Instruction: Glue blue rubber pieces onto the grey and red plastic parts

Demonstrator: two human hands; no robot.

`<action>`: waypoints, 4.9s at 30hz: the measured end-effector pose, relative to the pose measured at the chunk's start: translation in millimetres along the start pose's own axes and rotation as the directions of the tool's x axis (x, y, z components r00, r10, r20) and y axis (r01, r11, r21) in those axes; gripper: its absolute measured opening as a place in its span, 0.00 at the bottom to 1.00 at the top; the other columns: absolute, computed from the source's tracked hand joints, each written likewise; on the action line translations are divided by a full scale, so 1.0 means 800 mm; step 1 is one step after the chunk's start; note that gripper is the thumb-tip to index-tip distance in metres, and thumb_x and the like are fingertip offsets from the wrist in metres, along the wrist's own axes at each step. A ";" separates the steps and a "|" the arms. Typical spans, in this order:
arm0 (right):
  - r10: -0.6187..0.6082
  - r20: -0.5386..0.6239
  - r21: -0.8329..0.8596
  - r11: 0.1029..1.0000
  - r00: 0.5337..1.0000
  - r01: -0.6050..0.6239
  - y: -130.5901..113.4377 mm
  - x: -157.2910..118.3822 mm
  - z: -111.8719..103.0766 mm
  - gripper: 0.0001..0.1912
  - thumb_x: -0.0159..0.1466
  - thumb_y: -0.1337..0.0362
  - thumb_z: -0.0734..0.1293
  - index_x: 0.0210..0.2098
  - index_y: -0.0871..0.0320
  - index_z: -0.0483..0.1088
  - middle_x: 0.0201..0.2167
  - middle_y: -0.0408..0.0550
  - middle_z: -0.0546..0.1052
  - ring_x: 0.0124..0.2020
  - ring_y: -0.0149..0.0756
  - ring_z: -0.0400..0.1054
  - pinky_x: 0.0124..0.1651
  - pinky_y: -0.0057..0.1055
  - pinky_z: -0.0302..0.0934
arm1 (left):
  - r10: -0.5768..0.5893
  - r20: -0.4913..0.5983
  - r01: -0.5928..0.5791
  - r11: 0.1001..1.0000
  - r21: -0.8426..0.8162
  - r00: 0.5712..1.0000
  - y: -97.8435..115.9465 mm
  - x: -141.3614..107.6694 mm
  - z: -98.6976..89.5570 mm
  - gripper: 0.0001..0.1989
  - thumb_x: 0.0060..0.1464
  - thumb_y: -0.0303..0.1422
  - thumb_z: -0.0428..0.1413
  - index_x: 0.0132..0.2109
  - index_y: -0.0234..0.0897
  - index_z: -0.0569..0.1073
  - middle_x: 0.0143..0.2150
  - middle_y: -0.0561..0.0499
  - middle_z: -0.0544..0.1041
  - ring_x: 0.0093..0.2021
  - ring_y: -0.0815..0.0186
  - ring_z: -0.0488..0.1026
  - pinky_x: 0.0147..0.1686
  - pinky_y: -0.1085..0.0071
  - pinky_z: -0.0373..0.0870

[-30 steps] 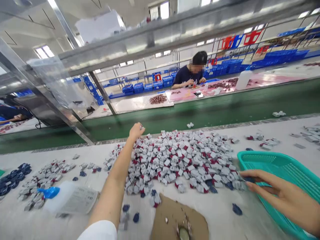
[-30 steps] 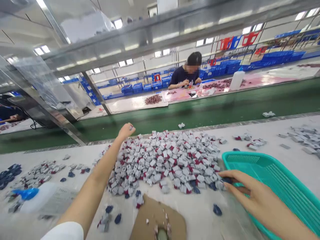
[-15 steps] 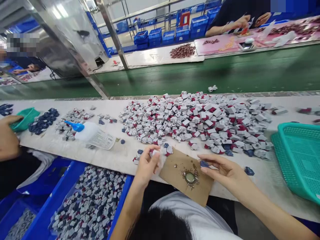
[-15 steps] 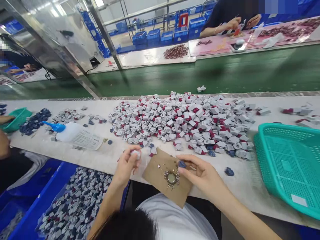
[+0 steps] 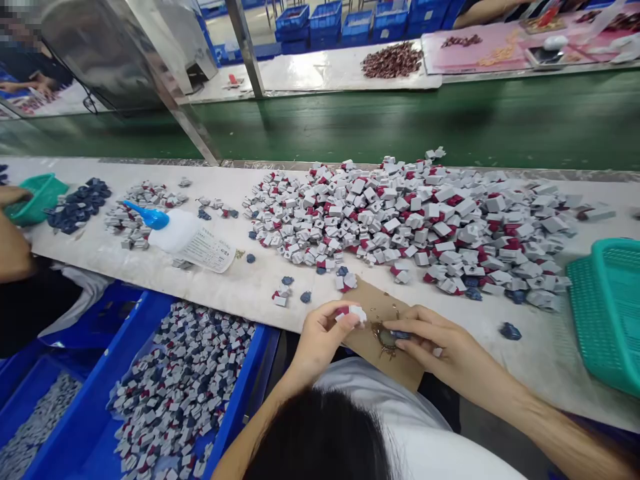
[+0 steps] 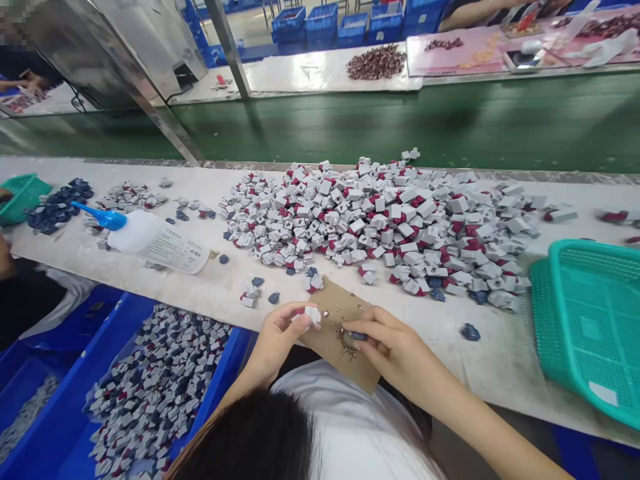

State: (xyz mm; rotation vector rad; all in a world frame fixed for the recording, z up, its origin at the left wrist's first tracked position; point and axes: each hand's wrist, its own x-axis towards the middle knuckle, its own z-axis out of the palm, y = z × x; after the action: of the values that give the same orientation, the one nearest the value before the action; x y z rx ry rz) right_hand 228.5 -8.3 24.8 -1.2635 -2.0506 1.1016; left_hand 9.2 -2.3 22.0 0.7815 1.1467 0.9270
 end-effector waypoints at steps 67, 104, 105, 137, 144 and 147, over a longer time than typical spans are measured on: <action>-0.375 -0.326 0.023 0.915 0.868 0.404 -0.054 0.031 0.015 0.04 0.63 0.70 0.69 0.38 0.57 0.75 0.36 0.47 0.79 0.37 0.30 0.75 0.38 0.21 0.71 | -0.078 0.143 0.122 0.934 -0.337 0.987 -0.004 -0.012 0.010 0.24 0.29 0.38 0.74 0.31 0.32 0.72 0.22 0.57 0.73 0.21 0.76 0.68 0.19 0.81 0.67; -0.075 -0.327 0.536 0.807 0.942 0.250 -0.083 0.070 0.115 0.31 0.72 0.44 0.45 0.27 0.57 0.63 0.22 0.47 0.73 0.26 0.32 0.71 0.32 0.27 0.68 | 0.628 0.037 -0.560 0.664 0.496 0.778 -0.040 -0.027 0.012 0.27 0.65 0.47 0.39 0.37 0.34 0.75 0.36 0.40 0.79 0.39 0.58 0.77 0.40 0.64 0.74; -0.103 -0.299 0.507 0.825 0.949 0.249 -0.085 0.074 0.120 0.32 0.72 0.45 0.44 0.27 0.58 0.64 0.22 0.47 0.73 0.26 0.32 0.71 0.32 0.27 0.68 | 0.627 0.016 -0.549 0.668 0.502 0.779 -0.041 -0.031 0.007 0.27 0.65 0.48 0.39 0.38 0.34 0.75 0.37 0.41 0.79 0.39 0.58 0.77 0.39 0.64 0.74; -0.199 0.034 -0.643 0.746 0.979 0.174 -0.006 0.165 0.047 0.13 0.71 0.61 0.58 0.48 0.60 0.69 0.45 0.53 0.72 0.49 0.40 0.66 0.45 0.36 0.64 | 0.784 -0.220 -0.034 0.293 0.955 0.581 -0.036 -0.027 -0.111 0.18 0.62 0.39 0.46 0.44 0.35 0.78 0.42 0.41 0.77 0.46 0.58 0.73 0.50 0.62 0.70; -0.247 0.105 -0.671 0.698 0.963 0.252 -0.009 0.193 0.057 0.09 0.69 0.62 0.63 0.42 0.61 0.70 0.38 0.47 0.72 0.39 0.32 0.67 0.41 0.32 0.66 | 0.877 0.012 -0.276 0.138 0.951 0.481 0.033 0.031 -0.053 0.14 0.63 0.34 0.48 0.47 0.35 0.75 0.43 0.43 0.77 0.46 0.60 0.73 0.48 0.66 0.70; -0.299 0.078 -0.638 0.718 0.951 0.278 -0.011 0.179 0.059 0.08 0.68 0.64 0.64 0.43 0.61 0.71 0.37 0.47 0.73 0.38 0.32 0.68 0.38 0.30 0.65 | 0.845 -0.012 -0.214 0.150 0.965 0.535 0.101 0.096 -0.071 0.16 0.63 0.34 0.48 0.53 0.31 0.72 0.51 0.39 0.75 0.53 0.58 0.70 0.54 0.63 0.66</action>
State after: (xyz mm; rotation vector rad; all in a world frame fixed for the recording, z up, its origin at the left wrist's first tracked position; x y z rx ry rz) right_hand 124.3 99.2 4.8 -1.1576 -2.6023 0.2090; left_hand -51.3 103.9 49.1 2.1329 2.0452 1.1958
